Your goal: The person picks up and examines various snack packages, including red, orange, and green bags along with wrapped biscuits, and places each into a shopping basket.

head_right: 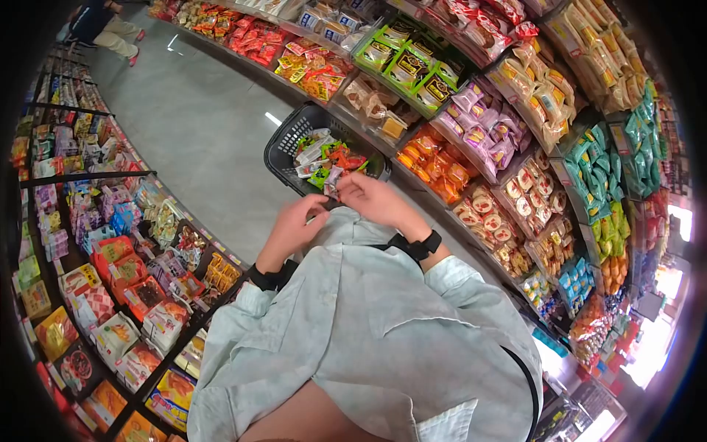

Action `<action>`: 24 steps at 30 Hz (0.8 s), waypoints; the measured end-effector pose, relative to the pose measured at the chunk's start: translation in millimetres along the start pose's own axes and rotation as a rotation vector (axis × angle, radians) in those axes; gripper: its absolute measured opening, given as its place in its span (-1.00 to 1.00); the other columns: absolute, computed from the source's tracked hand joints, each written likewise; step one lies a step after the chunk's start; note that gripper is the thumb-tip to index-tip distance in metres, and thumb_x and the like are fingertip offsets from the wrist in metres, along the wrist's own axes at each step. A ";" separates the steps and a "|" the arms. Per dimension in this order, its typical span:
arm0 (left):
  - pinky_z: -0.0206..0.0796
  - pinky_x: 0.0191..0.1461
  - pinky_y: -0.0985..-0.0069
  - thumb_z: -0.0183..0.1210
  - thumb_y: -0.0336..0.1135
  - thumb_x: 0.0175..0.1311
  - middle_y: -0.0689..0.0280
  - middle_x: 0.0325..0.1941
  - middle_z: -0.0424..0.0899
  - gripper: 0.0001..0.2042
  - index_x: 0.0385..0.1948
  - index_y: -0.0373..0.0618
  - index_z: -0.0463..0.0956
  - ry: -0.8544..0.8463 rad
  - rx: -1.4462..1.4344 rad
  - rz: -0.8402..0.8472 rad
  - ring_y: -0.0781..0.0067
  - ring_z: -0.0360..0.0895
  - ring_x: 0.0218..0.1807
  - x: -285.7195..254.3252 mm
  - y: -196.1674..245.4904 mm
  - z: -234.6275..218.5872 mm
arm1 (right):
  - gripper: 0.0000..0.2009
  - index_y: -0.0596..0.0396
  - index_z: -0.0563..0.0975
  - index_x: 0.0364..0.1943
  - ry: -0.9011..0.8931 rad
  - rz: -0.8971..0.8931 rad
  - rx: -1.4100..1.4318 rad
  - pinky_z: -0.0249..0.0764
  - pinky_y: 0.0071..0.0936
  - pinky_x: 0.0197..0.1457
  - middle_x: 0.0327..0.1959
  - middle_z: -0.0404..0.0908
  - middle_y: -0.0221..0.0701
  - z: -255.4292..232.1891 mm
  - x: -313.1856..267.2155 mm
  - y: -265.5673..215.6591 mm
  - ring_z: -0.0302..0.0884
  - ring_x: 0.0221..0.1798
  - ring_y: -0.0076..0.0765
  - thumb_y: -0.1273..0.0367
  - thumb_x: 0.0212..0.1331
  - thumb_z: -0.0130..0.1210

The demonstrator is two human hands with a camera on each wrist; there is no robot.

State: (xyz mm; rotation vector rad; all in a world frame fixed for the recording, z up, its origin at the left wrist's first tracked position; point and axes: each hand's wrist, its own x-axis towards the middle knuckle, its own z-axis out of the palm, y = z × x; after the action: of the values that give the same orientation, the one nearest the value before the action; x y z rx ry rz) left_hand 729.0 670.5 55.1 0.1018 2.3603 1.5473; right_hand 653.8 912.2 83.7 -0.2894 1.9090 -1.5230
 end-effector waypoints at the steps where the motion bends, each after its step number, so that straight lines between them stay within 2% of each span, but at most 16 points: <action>1: 0.58 0.04 0.38 0.31 -0.28 0.43 0.15 -0.11 0.80 -0.63 0.17 -0.25 0.56 -0.008 0.010 -0.024 0.32 0.76 -0.09 -9.0 -14.7 -3.6 | -0.75 0.17 0.59 0.17 -0.033 0.033 -0.022 0.61 -0.43 0.23 -0.02 0.72 -0.37 6.0 -0.3 -0.2 0.69 0.07 -0.46 0.45 0.48 0.17; 3: 0.59 0.03 0.34 0.31 -0.25 0.43 0.13 -0.11 0.80 -0.61 0.17 -0.25 0.55 -0.032 0.028 -0.074 0.26 0.77 -0.08 -27.3 -42.0 -10.1 | -0.72 0.15 0.58 0.22 -0.096 0.105 -0.062 0.60 -0.43 0.25 0.04 0.70 -0.39 16.1 -2.5 -2.0 0.66 0.12 -0.48 0.46 0.49 0.17; 6: 0.58 0.02 0.29 0.32 -0.20 0.43 0.12 -0.11 0.80 -0.60 0.17 -0.22 0.56 -0.048 -0.024 -0.148 0.21 0.77 -0.08 -51.6 -69.8 -16.6 | -0.74 0.16 0.59 0.19 -0.002 0.163 -0.100 0.59 -0.43 0.25 0.01 0.71 -0.39 22.3 -7.5 -4.2 0.67 0.12 -0.47 0.45 0.49 0.17; 9: 0.56 0.06 0.20 0.31 -0.13 0.37 0.04 -0.05 0.77 -0.60 0.15 -0.11 0.58 -0.140 -0.015 -0.270 0.02 0.74 -0.01 -66.7 -88.4 -27.0 | -0.74 0.16 0.58 0.19 0.065 0.188 -0.183 0.59 -0.44 0.25 0.02 0.71 -0.39 14.6 -15.4 -4.3 0.67 0.12 -0.47 0.46 0.49 0.15; 10: 0.55 0.08 0.13 0.31 -0.10 0.36 0.00 -0.01 0.76 -0.58 0.15 -0.10 0.58 -0.182 0.101 -0.257 -0.07 0.72 0.02 -67.7 -97.0 -31.3 | -0.74 0.16 0.58 0.19 0.094 0.188 -0.216 0.59 -0.44 0.25 0.02 0.71 -0.39 10.0 -14.8 -5.7 0.67 0.12 -0.47 0.46 0.49 0.15; 14: 0.54 0.12 0.05 0.31 -0.07 0.34 -0.01 0.01 0.76 -0.54 0.18 -0.09 0.57 -0.217 0.306 -0.233 -0.13 0.70 0.07 -58.9 -110.1 -44.9 | -0.74 0.16 0.60 0.14 0.233 0.133 -0.219 0.63 -0.44 0.16 -0.08 0.76 -0.38 -12.9 -10.5 3.6 0.72 0.00 -0.47 0.44 0.45 0.16; 18: 0.53 0.12 0.03 0.30 -0.08 0.35 0.00 0.02 0.76 -0.56 0.17 -0.09 0.57 -0.152 0.348 -0.237 -0.15 0.68 0.09 -28.8 -96.3 -54.3 | -0.73 0.17 0.60 0.16 0.307 0.090 -0.220 0.62 -0.45 0.16 -0.08 0.76 -0.38 -51.4 4.5 17.3 0.73 -0.01 -0.46 0.43 0.45 0.17; 21: 0.54 0.12 0.04 0.29 -0.10 0.36 0.02 0.01 0.76 -0.58 0.16 -0.10 0.58 -0.107 0.407 -0.212 -0.14 0.68 0.08 0.8 -67.0 -53.2 | -0.72 0.18 0.60 0.15 0.345 0.141 -0.144 0.62 -0.45 0.16 -0.07 0.76 -0.37 -90.9 15.6 26.4 0.73 -0.01 -0.44 0.42 0.43 0.21; 24: 0.54 0.09 0.05 0.29 -0.11 0.36 0.03 -0.01 0.77 -0.59 0.15 -0.09 0.58 -0.051 0.408 -0.171 -0.14 0.69 0.06 36.1 -41.7 -36.5 | -0.71 0.18 0.60 0.14 0.415 0.097 -0.175 0.64 -0.39 0.10 -0.05 0.75 -0.33 -136.1 25.7 36.5 0.74 -0.06 -0.40 0.39 0.41 0.25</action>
State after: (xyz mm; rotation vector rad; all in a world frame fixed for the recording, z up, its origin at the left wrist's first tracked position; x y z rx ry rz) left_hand 688.5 629.4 22.7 0.0288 2.5346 0.9609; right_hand 558.6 1014.9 53.4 0.0511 2.3477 -1.4342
